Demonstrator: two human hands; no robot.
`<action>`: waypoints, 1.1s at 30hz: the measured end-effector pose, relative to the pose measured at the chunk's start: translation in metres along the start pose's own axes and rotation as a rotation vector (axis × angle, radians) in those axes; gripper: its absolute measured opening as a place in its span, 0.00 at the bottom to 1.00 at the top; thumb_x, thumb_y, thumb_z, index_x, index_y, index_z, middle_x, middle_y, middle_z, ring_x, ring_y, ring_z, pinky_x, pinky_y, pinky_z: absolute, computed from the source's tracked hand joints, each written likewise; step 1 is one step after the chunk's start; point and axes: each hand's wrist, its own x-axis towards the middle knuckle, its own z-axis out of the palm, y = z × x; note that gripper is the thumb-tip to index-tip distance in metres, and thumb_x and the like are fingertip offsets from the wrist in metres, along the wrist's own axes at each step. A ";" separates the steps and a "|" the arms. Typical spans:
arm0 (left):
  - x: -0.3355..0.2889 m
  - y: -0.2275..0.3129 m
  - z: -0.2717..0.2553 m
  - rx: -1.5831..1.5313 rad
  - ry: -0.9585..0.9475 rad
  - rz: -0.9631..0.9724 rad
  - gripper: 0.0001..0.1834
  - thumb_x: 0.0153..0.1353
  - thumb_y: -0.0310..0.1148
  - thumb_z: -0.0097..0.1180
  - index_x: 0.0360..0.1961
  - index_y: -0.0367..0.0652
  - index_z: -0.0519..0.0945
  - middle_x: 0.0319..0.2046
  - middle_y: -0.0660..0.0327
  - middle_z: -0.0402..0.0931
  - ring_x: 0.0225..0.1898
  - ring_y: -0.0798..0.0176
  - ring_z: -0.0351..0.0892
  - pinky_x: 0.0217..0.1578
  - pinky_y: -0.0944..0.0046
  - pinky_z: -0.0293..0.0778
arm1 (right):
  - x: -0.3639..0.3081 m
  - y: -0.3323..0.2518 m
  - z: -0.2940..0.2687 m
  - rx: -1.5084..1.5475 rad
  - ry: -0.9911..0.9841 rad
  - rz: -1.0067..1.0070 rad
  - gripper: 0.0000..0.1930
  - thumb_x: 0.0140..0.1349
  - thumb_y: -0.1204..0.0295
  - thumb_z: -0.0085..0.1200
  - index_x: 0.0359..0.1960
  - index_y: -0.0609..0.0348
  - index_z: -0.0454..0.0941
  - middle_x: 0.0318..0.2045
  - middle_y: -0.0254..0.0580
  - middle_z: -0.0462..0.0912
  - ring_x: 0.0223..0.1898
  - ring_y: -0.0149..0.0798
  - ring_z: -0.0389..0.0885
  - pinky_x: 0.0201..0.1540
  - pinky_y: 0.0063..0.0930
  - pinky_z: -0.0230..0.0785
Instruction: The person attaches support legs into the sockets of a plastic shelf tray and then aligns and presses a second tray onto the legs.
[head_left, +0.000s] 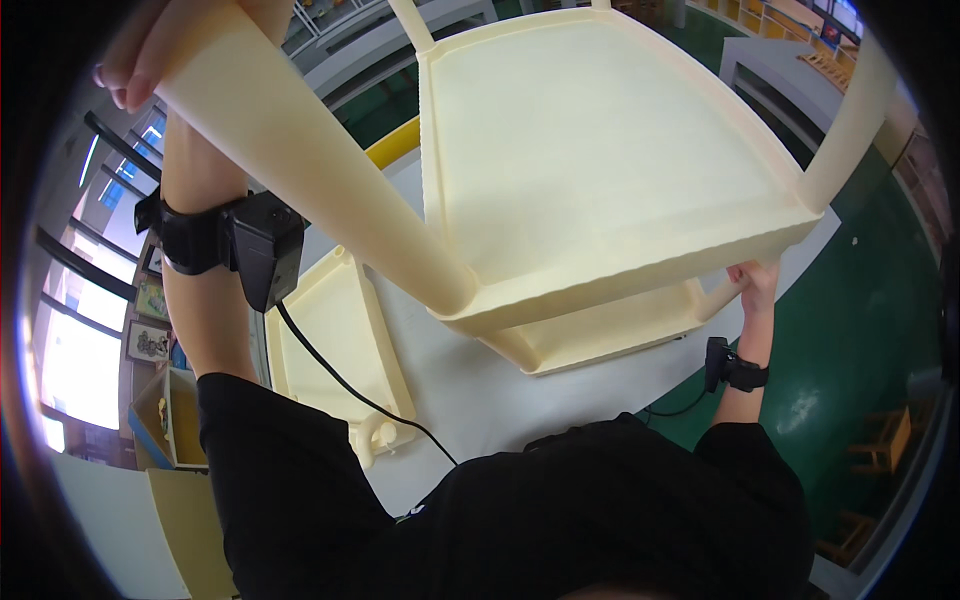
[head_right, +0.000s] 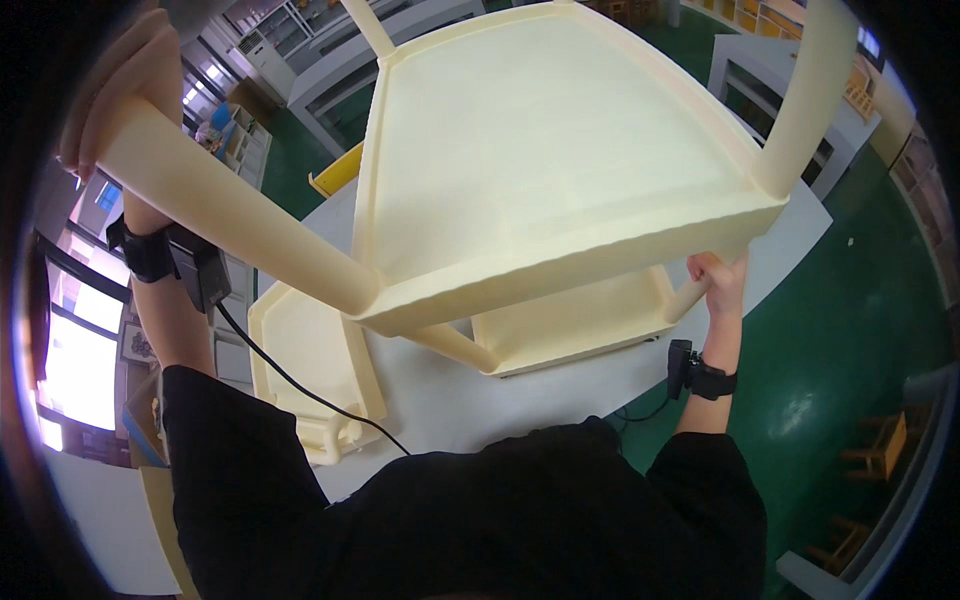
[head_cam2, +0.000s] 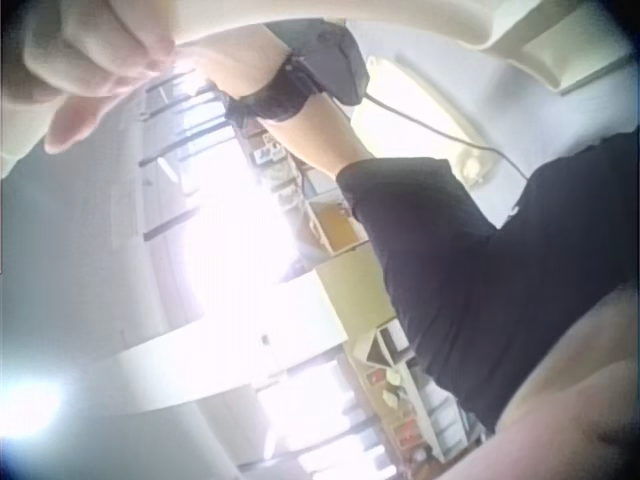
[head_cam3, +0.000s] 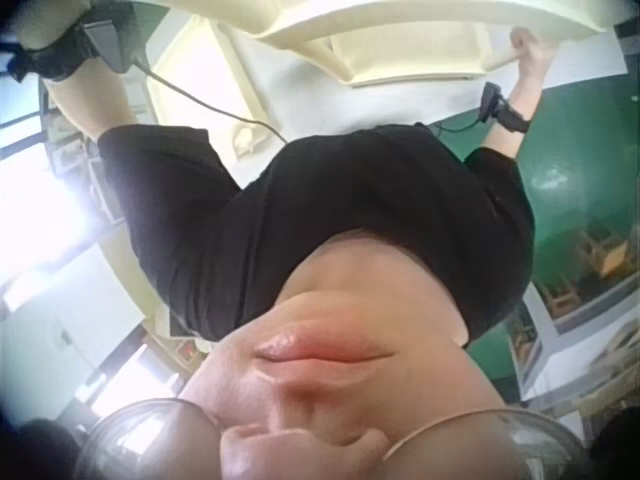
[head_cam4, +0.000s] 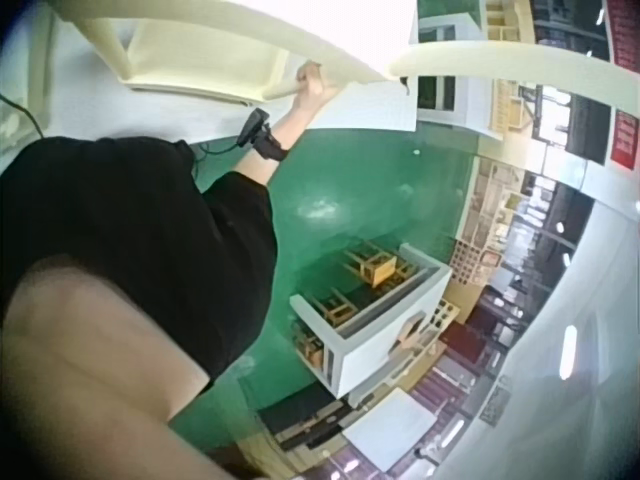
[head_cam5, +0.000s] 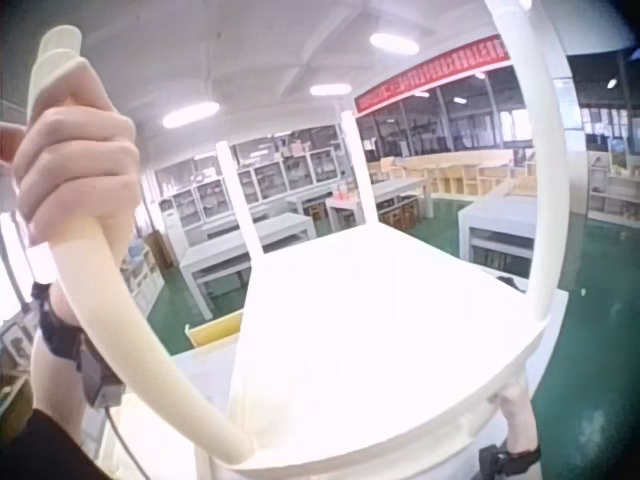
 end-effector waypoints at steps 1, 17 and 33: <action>0.002 0.005 -0.004 -0.079 -0.141 -0.031 0.18 0.53 0.48 0.50 0.29 0.43 0.68 0.18 0.59 0.68 0.22 0.68 0.68 0.26 0.72 0.64 | 0.001 -0.001 0.001 0.002 -0.008 -0.012 0.06 0.40 0.77 0.46 0.23 0.63 0.66 0.11 0.36 0.65 0.10 0.28 0.61 0.13 0.18 0.52; -0.020 -0.073 0.094 0.379 0.778 -0.142 0.10 0.51 0.35 0.48 0.20 0.46 0.62 0.08 0.70 0.62 0.11 0.75 0.65 0.19 0.78 0.65 | 0.004 0.007 0.001 -0.068 0.017 0.023 0.04 0.39 0.77 0.50 0.18 0.62 0.68 0.09 0.34 0.65 0.09 0.27 0.61 0.13 0.19 0.52; -0.014 -0.093 0.094 0.079 0.509 -0.079 0.13 0.38 0.21 0.56 0.15 0.42 0.62 0.06 0.61 0.63 0.05 0.67 0.63 0.09 0.70 0.59 | -0.011 0.026 -0.027 0.072 -0.056 0.071 0.17 0.37 0.81 0.49 0.34 0.64 0.66 0.15 0.37 0.69 0.11 0.28 0.66 0.11 0.18 0.56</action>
